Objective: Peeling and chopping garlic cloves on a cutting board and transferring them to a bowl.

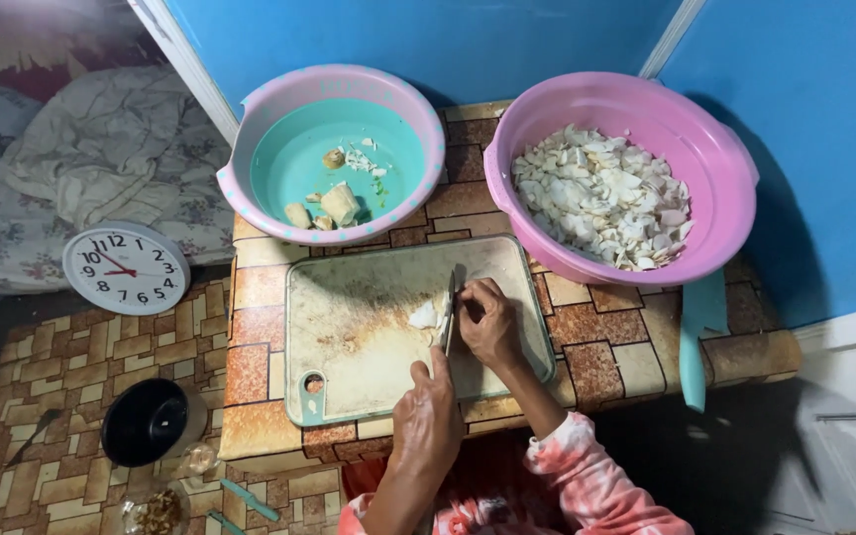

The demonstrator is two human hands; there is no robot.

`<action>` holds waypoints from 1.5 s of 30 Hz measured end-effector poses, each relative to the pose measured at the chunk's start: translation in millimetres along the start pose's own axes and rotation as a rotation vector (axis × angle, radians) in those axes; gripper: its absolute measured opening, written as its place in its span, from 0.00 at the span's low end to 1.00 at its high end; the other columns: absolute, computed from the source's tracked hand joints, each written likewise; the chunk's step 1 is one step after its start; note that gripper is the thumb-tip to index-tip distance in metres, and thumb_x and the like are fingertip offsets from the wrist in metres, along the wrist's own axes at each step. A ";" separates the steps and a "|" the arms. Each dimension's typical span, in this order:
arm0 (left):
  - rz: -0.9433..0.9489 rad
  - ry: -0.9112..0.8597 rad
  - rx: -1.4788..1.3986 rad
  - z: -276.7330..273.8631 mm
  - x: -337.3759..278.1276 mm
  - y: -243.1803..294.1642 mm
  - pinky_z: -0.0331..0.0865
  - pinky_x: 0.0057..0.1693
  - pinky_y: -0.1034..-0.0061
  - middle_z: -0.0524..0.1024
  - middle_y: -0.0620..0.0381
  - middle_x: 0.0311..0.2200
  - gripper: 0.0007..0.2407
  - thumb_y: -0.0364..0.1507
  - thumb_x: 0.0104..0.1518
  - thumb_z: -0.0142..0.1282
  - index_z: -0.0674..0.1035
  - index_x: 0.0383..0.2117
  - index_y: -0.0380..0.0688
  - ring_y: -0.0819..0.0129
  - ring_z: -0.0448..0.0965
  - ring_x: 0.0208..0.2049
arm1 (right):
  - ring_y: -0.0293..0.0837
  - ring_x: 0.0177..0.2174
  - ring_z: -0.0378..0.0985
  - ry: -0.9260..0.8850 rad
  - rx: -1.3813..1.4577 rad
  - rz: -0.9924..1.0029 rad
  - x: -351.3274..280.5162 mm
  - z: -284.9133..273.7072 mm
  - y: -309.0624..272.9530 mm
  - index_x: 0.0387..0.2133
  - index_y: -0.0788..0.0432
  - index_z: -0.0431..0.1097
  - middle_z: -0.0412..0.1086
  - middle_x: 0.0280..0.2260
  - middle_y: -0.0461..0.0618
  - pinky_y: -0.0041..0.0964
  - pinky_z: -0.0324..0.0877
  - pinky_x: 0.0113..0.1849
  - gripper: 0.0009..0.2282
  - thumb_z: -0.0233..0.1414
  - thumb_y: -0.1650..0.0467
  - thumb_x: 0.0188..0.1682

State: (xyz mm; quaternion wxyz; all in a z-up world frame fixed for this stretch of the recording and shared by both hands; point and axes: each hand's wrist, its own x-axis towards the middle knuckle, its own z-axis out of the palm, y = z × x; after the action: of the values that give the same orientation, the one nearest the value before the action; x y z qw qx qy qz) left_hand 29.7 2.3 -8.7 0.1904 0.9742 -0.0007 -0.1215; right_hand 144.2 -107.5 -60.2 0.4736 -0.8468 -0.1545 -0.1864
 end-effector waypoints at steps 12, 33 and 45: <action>0.029 0.172 -0.223 -4.9 17.1 -1.6 0.74 0.22 0.70 0.68 0.41 0.29 0.18 0.23 0.53 0.50 0.58 0.48 0.38 0.54 0.74 0.17 | 0.41 0.29 0.73 0.015 0.057 -0.018 0.2 -9.2 -21.2 0.21 0.58 0.65 0.67 0.28 0.48 0.30 0.70 0.32 0.02 0.50 0.75 0.41; -0.002 0.048 -0.019 2.7 -18.6 0.4 0.67 0.17 0.81 0.66 0.44 0.33 0.28 0.11 0.47 0.43 0.51 0.58 0.34 0.69 0.69 0.13 | 0.42 0.29 0.75 -0.005 -0.003 0.036 0.0 -6.3 -12.5 0.21 0.58 0.65 0.69 0.31 0.47 0.31 0.72 0.32 0.04 0.53 0.72 0.41; -0.020 0.066 -0.065 -2.4 11.4 6.3 0.71 0.26 0.66 0.64 0.41 0.36 0.30 0.20 0.47 0.55 0.52 0.56 0.33 0.51 0.75 0.21 | 0.44 0.32 0.73 0.029 0.004 -0.024 -2.6 -3.2 -7.7 0.22 0.58 0.66 0.67 0.30 0.49 0.33 0.68 0.35 0.02 0.51 0.76 0.37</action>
State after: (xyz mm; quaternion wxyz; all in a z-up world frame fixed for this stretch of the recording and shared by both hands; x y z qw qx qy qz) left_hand 41.7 -3.2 -6.9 0.2207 0.9709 0.0195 -0.0913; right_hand 138.0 -106.7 -54.1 0.4754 -0.8410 -0.1583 -0.2040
